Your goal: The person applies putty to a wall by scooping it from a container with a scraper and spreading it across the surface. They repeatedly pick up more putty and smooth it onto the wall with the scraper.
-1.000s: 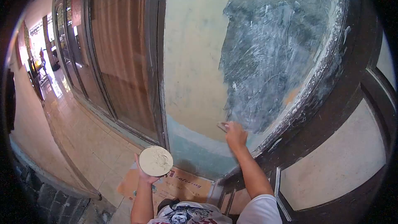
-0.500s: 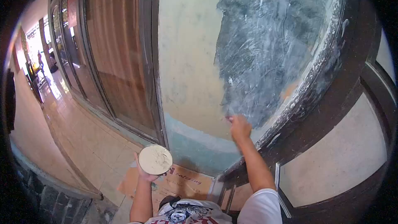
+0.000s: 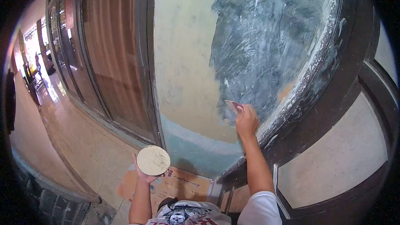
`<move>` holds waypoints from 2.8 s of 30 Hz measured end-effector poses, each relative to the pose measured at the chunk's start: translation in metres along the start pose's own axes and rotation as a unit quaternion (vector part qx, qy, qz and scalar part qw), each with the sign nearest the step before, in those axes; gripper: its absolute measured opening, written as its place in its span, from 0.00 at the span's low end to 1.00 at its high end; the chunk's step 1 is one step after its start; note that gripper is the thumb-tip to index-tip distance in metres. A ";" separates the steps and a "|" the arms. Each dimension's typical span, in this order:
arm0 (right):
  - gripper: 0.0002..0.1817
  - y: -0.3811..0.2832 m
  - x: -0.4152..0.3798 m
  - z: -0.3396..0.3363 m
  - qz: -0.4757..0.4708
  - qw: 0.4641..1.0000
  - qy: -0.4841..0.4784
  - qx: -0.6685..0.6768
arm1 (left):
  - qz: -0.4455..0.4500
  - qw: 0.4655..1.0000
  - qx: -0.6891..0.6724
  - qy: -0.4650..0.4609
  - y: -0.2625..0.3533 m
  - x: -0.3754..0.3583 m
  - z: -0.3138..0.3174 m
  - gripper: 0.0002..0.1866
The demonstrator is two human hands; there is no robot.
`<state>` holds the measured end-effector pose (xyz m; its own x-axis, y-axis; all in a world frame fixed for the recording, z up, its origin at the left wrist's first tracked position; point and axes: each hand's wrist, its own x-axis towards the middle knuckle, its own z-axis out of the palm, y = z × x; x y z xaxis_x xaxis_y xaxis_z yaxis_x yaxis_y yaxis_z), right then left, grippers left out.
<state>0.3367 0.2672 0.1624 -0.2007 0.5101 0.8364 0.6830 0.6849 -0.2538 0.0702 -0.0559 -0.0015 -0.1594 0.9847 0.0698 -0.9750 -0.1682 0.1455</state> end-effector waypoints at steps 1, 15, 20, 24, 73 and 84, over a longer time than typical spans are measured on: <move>0.04 0.003 -0.009 0.004 -0.013 1.000 -0.003 -0.013 | 0.001 1.000 -0.007 0.004 0.000 0.001 0.002 0.61; 0.05 0.020 -0.070 0.036 -0.055 0.987 -0.151 0.009 | 0.037 0.996 0.029 0.072 -0.006 0.008 -0.016 0.58; 0.05 0.020 -0.025 0.035 -0.054 0.979 -0.176 -0.081 | 0.045 0.993 0.050 0.098 -0.004 0.009 -0.022 0.57; 0.07 -0.001 -0.011 0.008 -0.026 0.998 -0.037 -0.040 | 0.019 0.998 0.042 0.042 0.001 0.007 -0.022 0.57; 0.06 0.016 -0.070 0.043 -0.079 0.973 -0.200 -0.088 | -0.041 0.997 0.038 0.044 -0.006 0.002 -0.026 0.63; 0.05 0.020 -0.064 0.051 -0.127 0.979 -0.151 -0.043 | -0.021 0.996 0.025 0.085 -0.004 -0.001 -0.016 0.63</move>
<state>0.3270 0.2746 0.0794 -0.5608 0.4691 0.6822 0.6383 0.7697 -0.0045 0.0716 -0.0550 -0.0181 -0.1462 0.9836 -0.1055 -0.9730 -0.1237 0.1946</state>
